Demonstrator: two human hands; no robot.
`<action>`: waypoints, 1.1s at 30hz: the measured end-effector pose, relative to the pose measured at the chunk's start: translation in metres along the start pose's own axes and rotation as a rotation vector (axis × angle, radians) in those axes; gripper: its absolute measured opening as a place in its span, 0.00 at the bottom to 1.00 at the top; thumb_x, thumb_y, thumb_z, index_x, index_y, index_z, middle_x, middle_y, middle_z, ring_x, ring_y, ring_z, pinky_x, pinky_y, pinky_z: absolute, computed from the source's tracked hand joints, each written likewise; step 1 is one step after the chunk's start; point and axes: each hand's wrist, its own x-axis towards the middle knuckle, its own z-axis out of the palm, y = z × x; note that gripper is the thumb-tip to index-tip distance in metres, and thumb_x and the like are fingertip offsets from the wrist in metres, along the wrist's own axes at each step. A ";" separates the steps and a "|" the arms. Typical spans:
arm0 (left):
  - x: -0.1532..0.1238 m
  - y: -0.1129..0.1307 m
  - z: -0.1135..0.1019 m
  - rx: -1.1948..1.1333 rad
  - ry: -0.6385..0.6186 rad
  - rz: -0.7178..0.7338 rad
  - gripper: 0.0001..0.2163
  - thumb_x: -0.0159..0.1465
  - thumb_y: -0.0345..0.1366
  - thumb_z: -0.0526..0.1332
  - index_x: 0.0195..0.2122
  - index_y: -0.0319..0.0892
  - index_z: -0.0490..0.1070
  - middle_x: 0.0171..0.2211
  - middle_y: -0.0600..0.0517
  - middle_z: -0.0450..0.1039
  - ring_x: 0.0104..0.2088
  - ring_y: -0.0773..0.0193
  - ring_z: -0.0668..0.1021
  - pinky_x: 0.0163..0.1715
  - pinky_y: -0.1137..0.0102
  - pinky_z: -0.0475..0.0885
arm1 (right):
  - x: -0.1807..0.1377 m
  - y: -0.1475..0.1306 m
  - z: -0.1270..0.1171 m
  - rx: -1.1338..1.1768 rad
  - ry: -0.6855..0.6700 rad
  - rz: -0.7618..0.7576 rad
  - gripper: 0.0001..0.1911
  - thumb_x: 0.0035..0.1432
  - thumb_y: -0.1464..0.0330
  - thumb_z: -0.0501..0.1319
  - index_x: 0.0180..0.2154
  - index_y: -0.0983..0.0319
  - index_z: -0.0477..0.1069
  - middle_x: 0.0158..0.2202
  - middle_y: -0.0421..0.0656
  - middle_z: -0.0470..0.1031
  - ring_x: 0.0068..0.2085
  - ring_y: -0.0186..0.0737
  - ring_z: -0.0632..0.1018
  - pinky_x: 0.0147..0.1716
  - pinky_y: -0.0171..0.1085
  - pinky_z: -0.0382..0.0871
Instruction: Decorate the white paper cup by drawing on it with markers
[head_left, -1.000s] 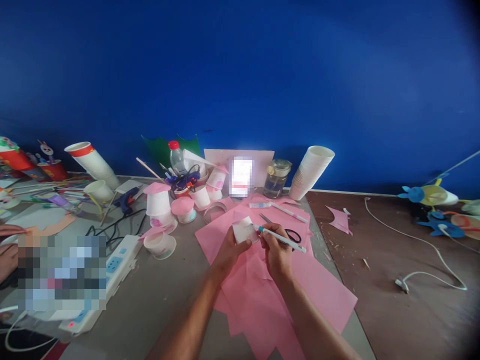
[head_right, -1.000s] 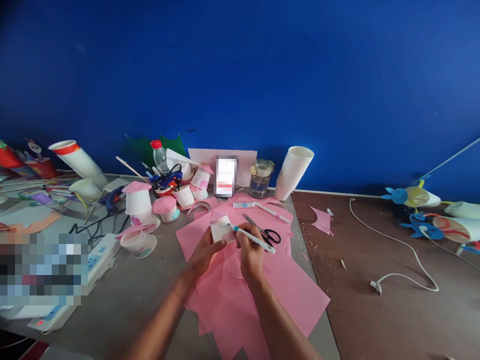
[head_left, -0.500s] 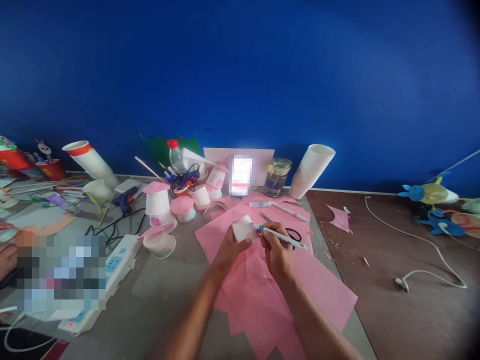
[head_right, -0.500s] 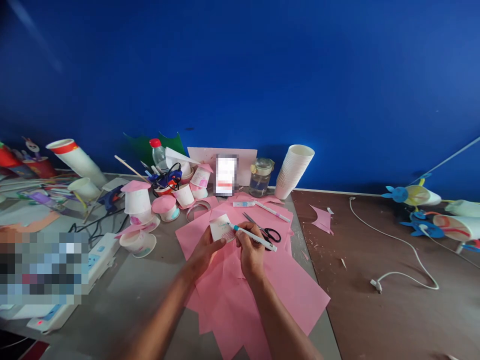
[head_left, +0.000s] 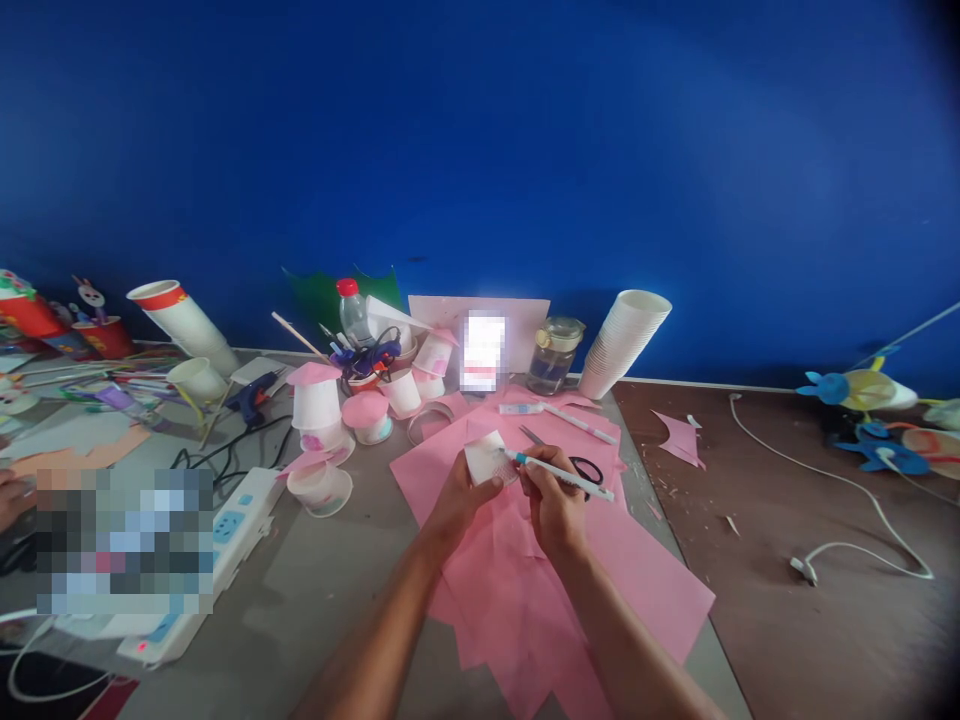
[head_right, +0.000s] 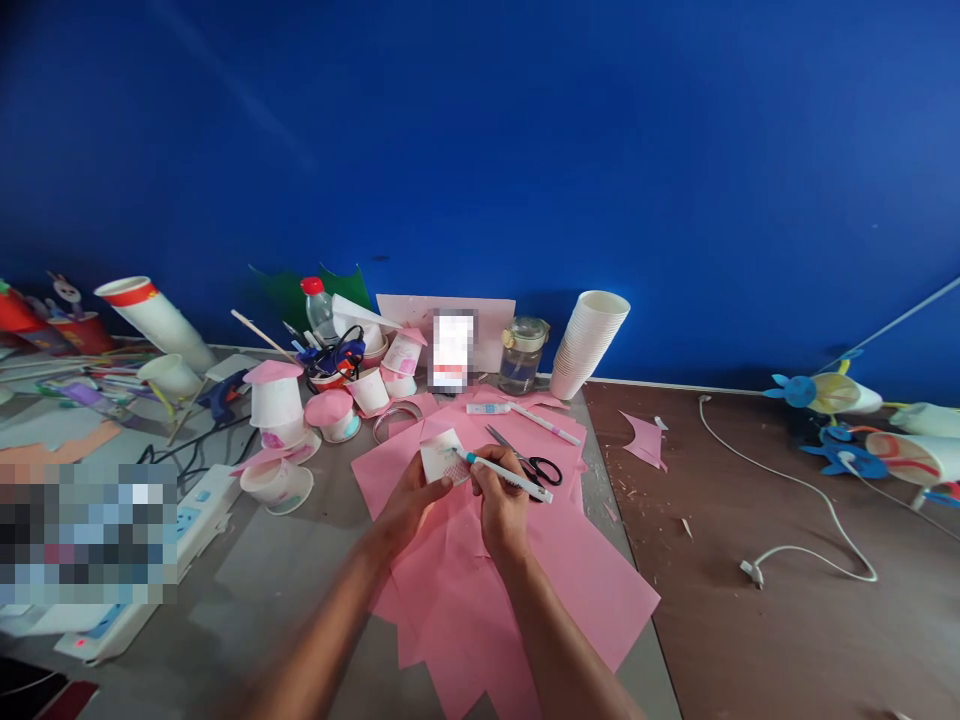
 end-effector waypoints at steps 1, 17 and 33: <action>0.000 0.000 0.000 0.004 -0.003 0.004 0.21 0.55 0.37 0.71 0.48 0.41 0.69 0.44 0.47 0.75 0.48 0.53 0.74 0.50 0.61 0.67 | 0.000 0.000 0.000 -0.009 -0.003 0.004 0.02 0.51 0.68 0.61 0.30 0.60 0.71 0.23 0.35 0.67 0.23 0.30 0.64 0.23 0.32 0.57; -0.001 0.003 0.002 -0.014 -0.003 0.005 0.20 0.54 0.38 0.71 0.47 0.42 0.71 0.44 0.48 0.76 0.48 0.54 0.75 0.51 0.61 0.67 | 0.001 0.000 -0.002 -0.029 0.025 0.007 0.02 0.50 0.67 0.61 0.29 0.59 0.71 0.19 0.34 0.63 0.21 0.31 0.61 0.21 0.33 0.54; 0.002 0.000 0.000 -0.010 0.001 0.016 0.20 0.54 0.37 0.71 0.47 0.41 0.70 0.44 0.47 0.76 0.47 0.54 0.75 0.49 0.62 0.68 | 0.000 0.001 -0.003 -0.069 0.032 0.008 0.03 0.51 0.68 0.61 0.30 0.60 0.71 0.20 0.34 0.64 0.23 0.31 0.63 0.22 0.33 0.55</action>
